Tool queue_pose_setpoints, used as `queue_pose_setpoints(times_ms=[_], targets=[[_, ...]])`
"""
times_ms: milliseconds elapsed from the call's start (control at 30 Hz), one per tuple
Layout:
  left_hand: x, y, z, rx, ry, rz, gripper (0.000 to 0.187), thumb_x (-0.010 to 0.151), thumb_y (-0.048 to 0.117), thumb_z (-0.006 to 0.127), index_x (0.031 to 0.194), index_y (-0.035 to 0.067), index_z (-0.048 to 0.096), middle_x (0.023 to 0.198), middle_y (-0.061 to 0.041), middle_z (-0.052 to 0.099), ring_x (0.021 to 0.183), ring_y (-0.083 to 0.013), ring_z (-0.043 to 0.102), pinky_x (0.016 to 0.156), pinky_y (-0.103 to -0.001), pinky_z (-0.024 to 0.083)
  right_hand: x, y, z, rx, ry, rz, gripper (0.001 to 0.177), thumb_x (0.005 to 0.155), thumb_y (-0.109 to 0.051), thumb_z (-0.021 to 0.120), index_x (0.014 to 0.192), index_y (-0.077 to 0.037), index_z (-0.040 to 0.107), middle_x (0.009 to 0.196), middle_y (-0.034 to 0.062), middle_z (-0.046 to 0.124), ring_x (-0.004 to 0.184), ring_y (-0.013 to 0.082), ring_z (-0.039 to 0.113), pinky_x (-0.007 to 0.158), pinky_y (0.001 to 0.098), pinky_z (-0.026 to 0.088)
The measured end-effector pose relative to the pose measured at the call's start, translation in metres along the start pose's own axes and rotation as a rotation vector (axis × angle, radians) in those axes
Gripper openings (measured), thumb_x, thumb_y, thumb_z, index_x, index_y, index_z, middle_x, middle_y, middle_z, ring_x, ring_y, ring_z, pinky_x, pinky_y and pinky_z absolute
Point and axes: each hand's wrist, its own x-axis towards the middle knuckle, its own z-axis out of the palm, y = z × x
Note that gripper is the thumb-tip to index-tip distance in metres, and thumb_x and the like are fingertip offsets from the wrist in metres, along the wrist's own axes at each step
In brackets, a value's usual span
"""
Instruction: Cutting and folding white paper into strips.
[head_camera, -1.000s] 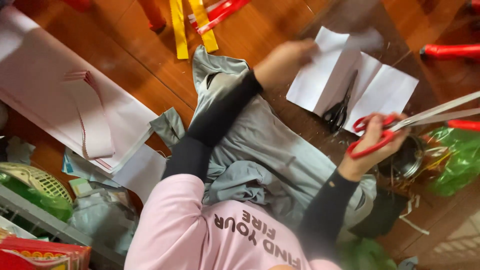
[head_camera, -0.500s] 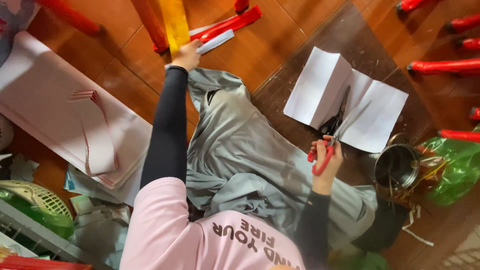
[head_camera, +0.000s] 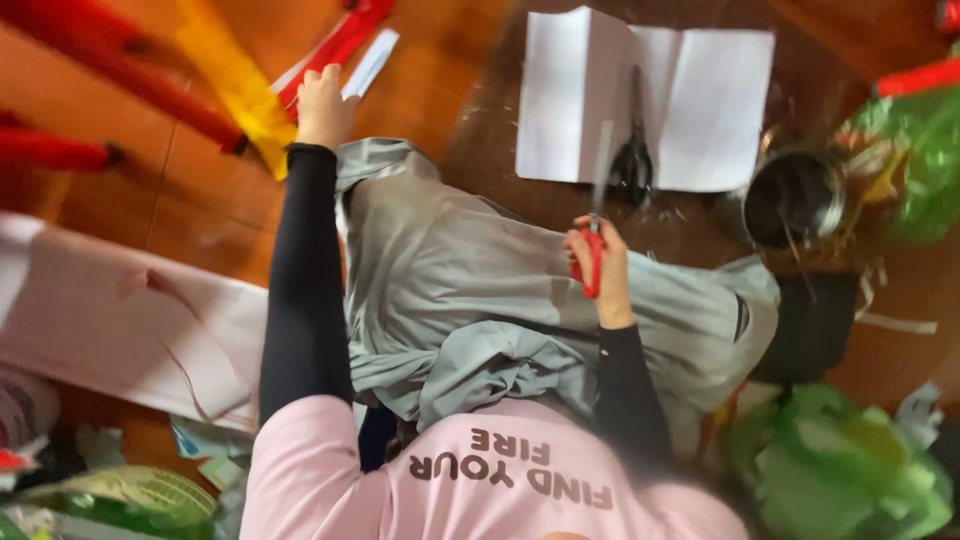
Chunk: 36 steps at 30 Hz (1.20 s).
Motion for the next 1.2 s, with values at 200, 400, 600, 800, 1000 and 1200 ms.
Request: queue_pose_setpoints(times_ms=[200,400,600,800,1000,1200], targets=[[0.025,0.17,-0.059,-0.534,-0.167,0.232,0.025,0.099,0.015,0.071,0.119,0.001,0.069,0.102,-0.019,0.071,0.093,-0.034,0.071,0.079,-0.042,0.056,0.005,0.027,-0.002,0.222,-0.192,0.184,0.027,0.094,-0.013,0.071,0.119,-0.008,0.061,0.086,-0.0011,0.067,0.068,0.0076,0.062,0.057,0.0219,0.049],[-0.009,0.27,0.046,-1.008,-0.176,0.045,0.021,0.098,0.01,0.067,0.116,0.0,0.068,0.105,-0.017,0.074,0.095,-0.0227,0.073,0.082,-0.034,0.056,0.061,-0.008,-0.015,-0.271,0.031,-0.279,0.024,0.097,-0.012,0.079,0.113,-0.003,0.065,0.084,0.0094,0.064,0.069,0.0216,0.062,0.066,0.0327,0.052],[-0.037,0.235,0.145,-0.776,-0.388,-0.359,0.033,0.107,0.018,0.061,0.107,-0.015,0.067,0.09,-0.019,0.065,0.082,-0.0225,0.06,0.073,-0.036,0.049,0.148,0.002,0.004,-0.674,0.233,-0.233,0.021,0.094,-0.013,0.069,0.115,-0.008,0.069,0.09,0.0211,0.073,0.086,0.0411,0.071,0.071,0.0485,0.053],[-0.025,0.227,0.168,-1.139,-0.224,-0.528,0.026,0.099,0.016,0.059,0.113,-0.004,0.067,0.093,0.001,0.073,0.082,-0.0068,0.066,0.072,-0.025,0.052,0.181,0.014,0.026,-0.71,0.309,-0.309,0.028,0.087,-0.008,0.069,0.114,-0.007,0.065,0.094,0.02,0.073,0.085,0.0402,0.071,0.069,0.0478,0.056],[-0.02,0.245,0.15,-1.307,-0.316,-0.473,0.022,0.095,0.018,0.068,0.099,-0.003,0.072,0.086,-0.001,0.071,0.075,-0.0048,0.062,0.067,-0.022,0.05,0.181,0.011,0.035,-0.754,0.307,-0.281,0.028,0.084,-0.008,0.071,0.112,-0.007,0.067,0.094,0.0187,0.072,0.089,0.0422,0.068,0.071,0.0513,0.054],[-0.03,0.239,0.187,-1.056,-0.34,-0.436,0.028,0.085,0.021,0.079,0.092,-0.004,0.069,0.076,-0.003,0.069,0.065,-0.0088,0.06,0.057,-0.029,0.048,0.185,0.029,0.038,-0.779,0.267,-0.374,0.033,0.085,-0.011,0.071,0.116,-0.005,0.065,0.099,0.0182,0.072,0.095,0.0402,0.068,0.079,0.0486,0.054]])
